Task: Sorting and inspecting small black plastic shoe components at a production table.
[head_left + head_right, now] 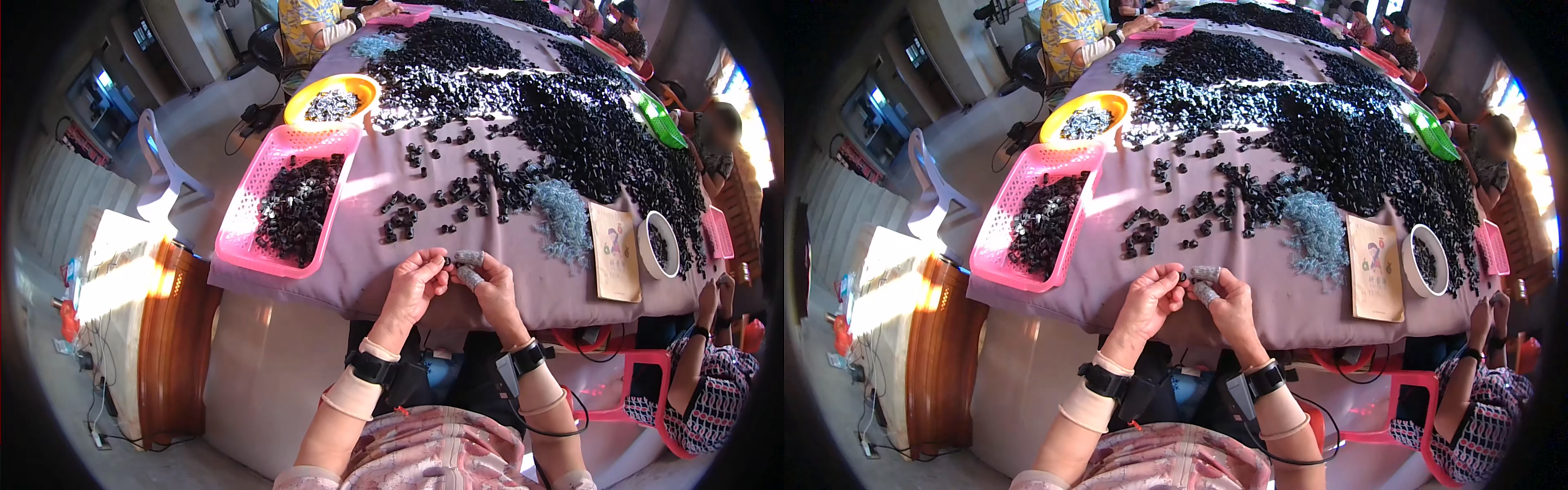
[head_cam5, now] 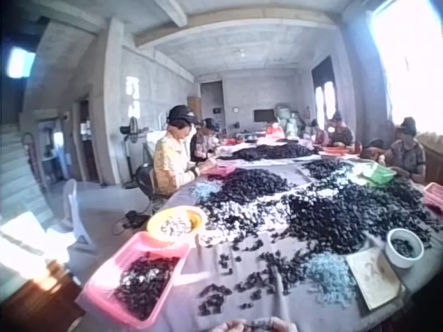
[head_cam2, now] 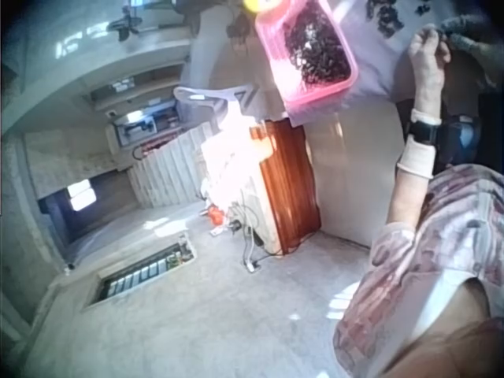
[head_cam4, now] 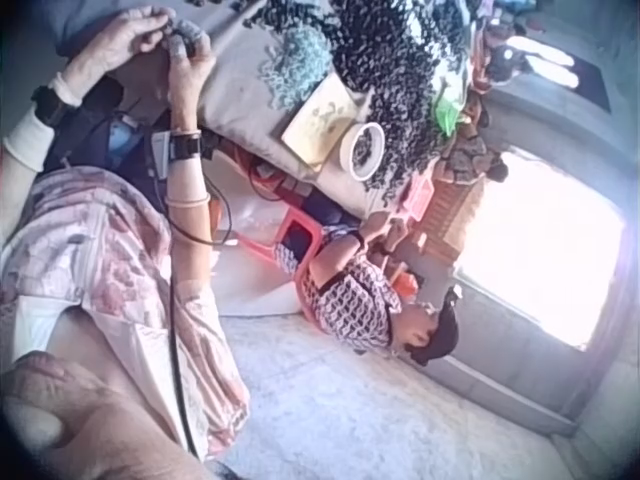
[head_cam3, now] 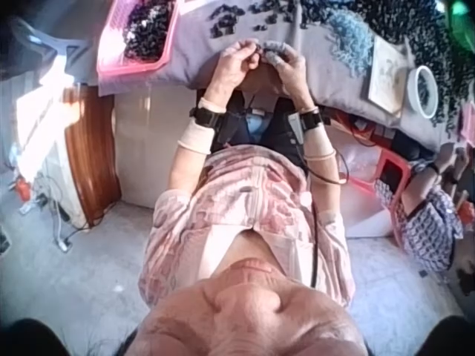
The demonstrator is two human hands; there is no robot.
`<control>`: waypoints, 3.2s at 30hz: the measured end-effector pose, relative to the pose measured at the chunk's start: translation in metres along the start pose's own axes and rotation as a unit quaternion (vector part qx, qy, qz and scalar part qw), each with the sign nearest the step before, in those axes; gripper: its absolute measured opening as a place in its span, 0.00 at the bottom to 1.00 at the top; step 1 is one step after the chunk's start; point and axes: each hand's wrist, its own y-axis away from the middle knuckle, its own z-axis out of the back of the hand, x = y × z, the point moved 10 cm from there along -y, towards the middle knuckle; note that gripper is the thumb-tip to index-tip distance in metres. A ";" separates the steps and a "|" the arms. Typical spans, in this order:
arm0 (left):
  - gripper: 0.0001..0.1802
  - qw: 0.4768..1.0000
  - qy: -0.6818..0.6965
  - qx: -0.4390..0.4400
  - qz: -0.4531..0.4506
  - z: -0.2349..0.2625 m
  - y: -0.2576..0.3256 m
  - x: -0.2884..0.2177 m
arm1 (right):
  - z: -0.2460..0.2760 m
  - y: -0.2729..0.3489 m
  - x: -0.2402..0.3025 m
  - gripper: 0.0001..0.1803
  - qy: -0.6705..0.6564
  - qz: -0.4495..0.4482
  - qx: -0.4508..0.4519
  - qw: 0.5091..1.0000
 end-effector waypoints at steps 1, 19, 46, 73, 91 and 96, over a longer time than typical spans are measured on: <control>0.07 1.000 0.001 -0.006 -0.002 0.000 0.000 0.000 | 0.000 0.000 -0.001 0.11 -0.001 0.000 0.000 1.000; 0.05 0.999 -0.038 -0.020 -0.004 0.001 0.001 -0.002 | -0.019 0.018 0.047 0.18 0.262 0.212 -0.050 0.940; 0.07 0.996 -0.052 0.038 0.069 -0.004 0.004 0.002 | -0.022 0.017 0.023 0.14 0.127 0.121 0.007 0.984; 0.13 0.994 -0.028 0.029 0.106 -0.004 0.009 0.010 | -0.030 0.011 0.011 0.15 0.071 0.056 0.112 0.990; 0.12 0.989 -0.042 0.022 0.144 -0.005 0.013 0.010 | -0.027 0.007 0.008 0.14 0.129 0.100 0.070 0.984; 0.09 0.990 -0.118 -0.057 0.055 -0.007 0.016 -0.028 | -0.035 0.011 0.035 0.19 0.233 0.130 0.096 0.959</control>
